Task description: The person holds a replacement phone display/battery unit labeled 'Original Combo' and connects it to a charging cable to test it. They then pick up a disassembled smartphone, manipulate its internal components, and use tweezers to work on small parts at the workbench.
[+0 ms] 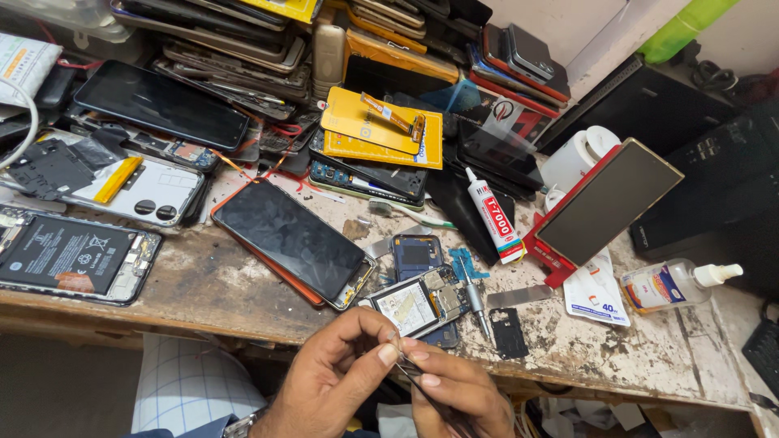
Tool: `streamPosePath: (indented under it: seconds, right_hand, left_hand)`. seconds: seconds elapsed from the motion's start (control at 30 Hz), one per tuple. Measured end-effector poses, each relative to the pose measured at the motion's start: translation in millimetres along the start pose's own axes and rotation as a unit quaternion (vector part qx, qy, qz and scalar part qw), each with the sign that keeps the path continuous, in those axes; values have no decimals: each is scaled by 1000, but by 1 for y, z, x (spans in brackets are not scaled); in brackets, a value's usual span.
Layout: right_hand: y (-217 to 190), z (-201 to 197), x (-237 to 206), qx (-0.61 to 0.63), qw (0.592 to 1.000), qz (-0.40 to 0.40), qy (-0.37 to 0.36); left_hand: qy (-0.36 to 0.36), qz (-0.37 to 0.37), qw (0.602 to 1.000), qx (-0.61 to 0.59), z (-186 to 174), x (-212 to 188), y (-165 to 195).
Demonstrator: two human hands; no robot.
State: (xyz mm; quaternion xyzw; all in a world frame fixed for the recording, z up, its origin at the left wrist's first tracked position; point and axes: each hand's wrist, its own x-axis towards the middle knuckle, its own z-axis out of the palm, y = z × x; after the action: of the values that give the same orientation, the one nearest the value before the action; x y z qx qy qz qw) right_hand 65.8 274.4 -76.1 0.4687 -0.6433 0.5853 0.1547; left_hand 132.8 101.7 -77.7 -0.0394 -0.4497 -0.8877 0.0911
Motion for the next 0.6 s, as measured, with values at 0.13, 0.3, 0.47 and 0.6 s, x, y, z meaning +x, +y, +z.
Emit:
streamPosePath:
  seconds: [0.13, 0.3, 0.47, 0.6]
  right_hand:
    - [1, -1, 1, -2, 1000, -7, -3]
    - [0, 0, -1, 0, 1000, 4, 1]
    - [0, -2, 1, 6, 1000, 3, -6]
    - [1, -5, 2, 5, 1000, -1, -16]
  left_hand:
    - [4, -9, 1000, 4, 0, -1, 1]
    - [4, -7, 1000, 11, 0, 0, 2]
    - [0, -6, 1000, 2, 1, 0, 5]
    - [-3, -5, 1000, -1, 2, 0, 5]
